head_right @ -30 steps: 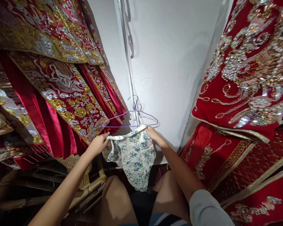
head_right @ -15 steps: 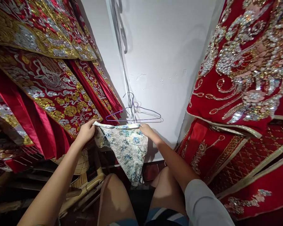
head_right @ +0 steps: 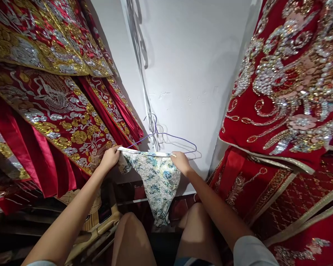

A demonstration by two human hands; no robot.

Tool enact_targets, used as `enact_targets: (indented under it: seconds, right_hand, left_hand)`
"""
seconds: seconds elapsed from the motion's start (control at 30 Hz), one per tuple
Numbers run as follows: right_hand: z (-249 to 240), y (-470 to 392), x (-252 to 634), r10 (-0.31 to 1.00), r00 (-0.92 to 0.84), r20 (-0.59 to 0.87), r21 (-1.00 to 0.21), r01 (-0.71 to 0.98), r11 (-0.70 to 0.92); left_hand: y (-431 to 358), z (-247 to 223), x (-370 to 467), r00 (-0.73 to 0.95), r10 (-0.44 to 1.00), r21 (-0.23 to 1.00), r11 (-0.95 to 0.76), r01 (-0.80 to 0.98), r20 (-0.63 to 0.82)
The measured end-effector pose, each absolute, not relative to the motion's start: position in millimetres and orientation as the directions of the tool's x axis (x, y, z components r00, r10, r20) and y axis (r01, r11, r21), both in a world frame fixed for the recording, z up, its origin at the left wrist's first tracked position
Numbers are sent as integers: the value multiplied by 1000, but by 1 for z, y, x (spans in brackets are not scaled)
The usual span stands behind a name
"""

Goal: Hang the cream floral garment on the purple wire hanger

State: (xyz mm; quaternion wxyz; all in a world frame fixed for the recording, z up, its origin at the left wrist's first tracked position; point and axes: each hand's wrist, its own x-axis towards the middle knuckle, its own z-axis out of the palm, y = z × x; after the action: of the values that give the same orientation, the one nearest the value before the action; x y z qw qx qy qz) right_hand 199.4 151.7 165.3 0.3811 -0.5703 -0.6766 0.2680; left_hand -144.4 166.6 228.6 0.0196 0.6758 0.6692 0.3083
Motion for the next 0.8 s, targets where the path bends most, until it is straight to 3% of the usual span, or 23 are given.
enact_targets:
  seconds: [0.17,0.27,0.33,0.4,0.53,0.67,0.8]
  right_hand:
    - [170,143,203,984,-73,164,-801,573,176]
    - [171,138,200,984,-81,159,-795,581,176]
    - [172,136,202,984,-74,161,-787,592,173]
    - [174,135,206,984,-50,172,-774,610,167]
    - [180,137,217,978,10,209,-734,662,150]
    - [181,137,217,976,15,216,-708,691,146]
    - [178,132,204,978,-8,207,-704,693,155]
  left_hand:
    - [176,233,-109,-67,893,570,-225,790,446]
    - [175,240,-94,6,913,660,-300,689,408]
    - [172,242,-96,86,913,638,-343,689,398]
    - [169,240,-106,135,901,536,-360,763,412]
    - [165,226,-134,112,929,326,-234,916,354]
    - [169,217,-140,38,937,348,-166,923,346]
    - [175,230,-112,38,907,431,-236,871,420]
